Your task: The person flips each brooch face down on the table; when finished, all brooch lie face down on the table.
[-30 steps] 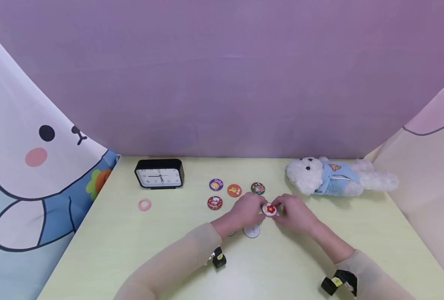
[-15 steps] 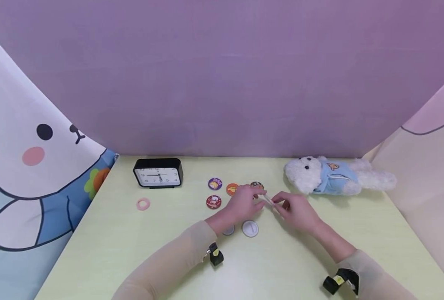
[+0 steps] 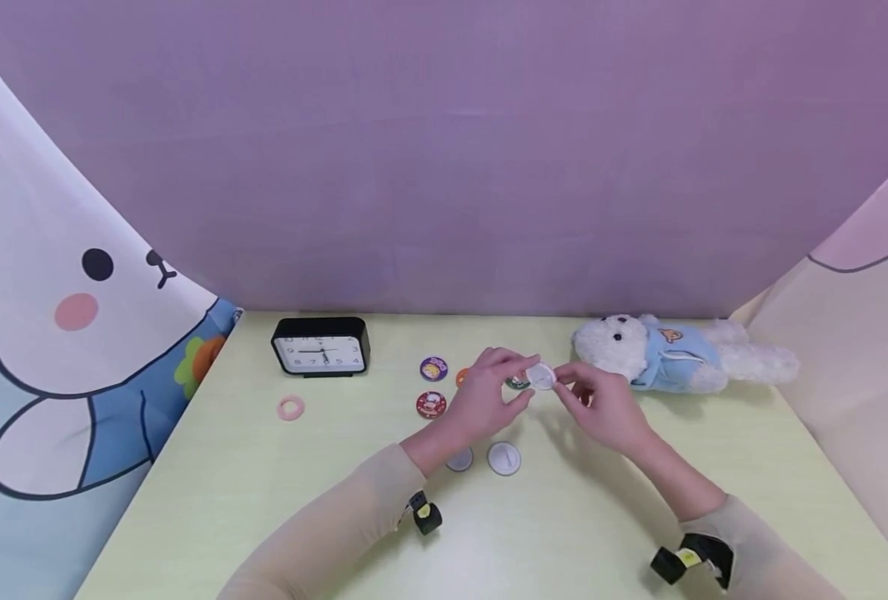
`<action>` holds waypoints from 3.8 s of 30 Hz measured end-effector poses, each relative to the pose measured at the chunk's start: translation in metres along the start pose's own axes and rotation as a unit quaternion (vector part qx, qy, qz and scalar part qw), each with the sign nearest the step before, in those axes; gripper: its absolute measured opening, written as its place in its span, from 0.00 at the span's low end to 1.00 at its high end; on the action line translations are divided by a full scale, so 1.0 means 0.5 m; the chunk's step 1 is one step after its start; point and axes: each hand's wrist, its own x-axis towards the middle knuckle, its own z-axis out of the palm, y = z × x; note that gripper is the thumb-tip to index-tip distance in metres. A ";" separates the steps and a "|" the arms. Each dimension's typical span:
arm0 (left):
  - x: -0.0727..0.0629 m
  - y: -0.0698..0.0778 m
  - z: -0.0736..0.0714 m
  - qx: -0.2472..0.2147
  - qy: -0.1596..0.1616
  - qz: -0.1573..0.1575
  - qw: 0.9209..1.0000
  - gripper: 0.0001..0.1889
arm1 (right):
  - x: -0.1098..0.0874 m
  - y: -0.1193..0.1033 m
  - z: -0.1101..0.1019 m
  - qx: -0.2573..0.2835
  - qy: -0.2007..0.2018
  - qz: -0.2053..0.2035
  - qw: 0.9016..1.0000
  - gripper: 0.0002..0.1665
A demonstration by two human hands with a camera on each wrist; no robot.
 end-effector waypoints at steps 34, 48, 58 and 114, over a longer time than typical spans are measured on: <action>-0.020 -0.002 0.016 0.046 -0.020 0.008 0.999 0.26 | -0.011 -0.003 -0.005 0.073 -0.067 0.016 0.995 0.29; -0.026 -0.005 0.028 0.095 -0.083 -0.014 0.992 0.26 | -0.027 0.003 0.012 0.018 -0.097 0.004 0.995 0.26; -0.032 -0.016 0.044 0.110 -0.121 -0.009 0.986 0.24 | -0.040 0.012 0.030 -0.015 -0.124 0.005 0.992 0.25; -0.076 -0.070 0.001 0.101 -0.125 -0.113 0.981 0.26 | -0.009 -0.014 0.078 -0.065 -0.150 0.008 0.987 0.17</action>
